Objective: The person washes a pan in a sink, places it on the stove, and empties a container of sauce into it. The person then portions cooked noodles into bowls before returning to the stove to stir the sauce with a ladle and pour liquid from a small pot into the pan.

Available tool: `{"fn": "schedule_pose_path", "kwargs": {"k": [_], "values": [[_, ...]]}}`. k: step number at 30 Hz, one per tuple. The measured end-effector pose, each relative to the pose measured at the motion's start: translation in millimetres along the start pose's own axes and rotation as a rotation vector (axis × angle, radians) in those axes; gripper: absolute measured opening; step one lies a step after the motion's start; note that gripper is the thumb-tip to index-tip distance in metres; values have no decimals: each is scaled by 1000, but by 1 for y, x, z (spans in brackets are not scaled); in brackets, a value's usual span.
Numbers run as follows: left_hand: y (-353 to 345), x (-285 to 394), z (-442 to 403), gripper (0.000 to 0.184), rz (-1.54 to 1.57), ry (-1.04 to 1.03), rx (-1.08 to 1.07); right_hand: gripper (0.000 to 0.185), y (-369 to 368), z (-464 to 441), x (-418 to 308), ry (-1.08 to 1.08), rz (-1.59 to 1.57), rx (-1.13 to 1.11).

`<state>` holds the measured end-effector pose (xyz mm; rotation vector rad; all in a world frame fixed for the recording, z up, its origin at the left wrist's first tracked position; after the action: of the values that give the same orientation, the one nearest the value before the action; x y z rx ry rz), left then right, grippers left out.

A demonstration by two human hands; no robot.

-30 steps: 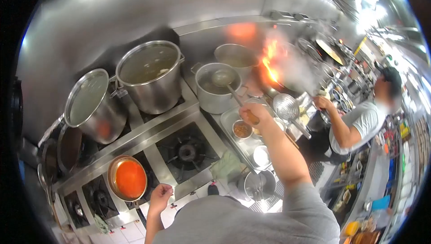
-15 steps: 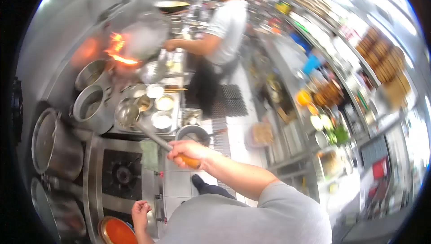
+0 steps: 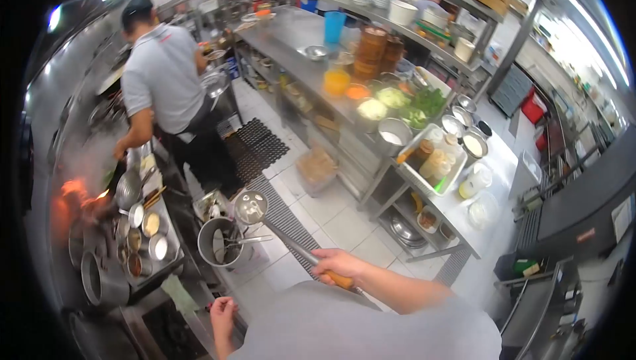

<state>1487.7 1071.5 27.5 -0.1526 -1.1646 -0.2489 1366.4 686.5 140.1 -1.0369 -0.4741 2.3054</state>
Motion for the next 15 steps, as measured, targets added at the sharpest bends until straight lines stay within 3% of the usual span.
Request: {"fn": "schedule_pose_path", "kwargs": {"k": [6, 8, 9, 15], "values": [[-162, 48, -65, 16, -295, -60, -323, 54, 90, 66, -59, 184, -102, 61], [-206, 61, -82, 16, -323, -94, -394, 75, 116, 86, -81, 251, -200, 218], [-225, 64, -90, 16, -325, -101, -412, 65, 129, 93, -88, 295, -229, 250], [-306, 68, -126, 17, -340, -49, -589, 67, 194, 119, -126, 464, -183, 423]]}}
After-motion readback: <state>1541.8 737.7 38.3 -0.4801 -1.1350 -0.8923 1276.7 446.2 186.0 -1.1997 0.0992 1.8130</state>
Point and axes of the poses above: each hand's wrist, its own z-axis away from the middle knuckle, its own y-axis out of the back of the hand, x = y × z, the point moved 4 cm from there along -z, towards the middle knuckle, and after that the axes turned 1 degree about y, right-handed, at the moved point
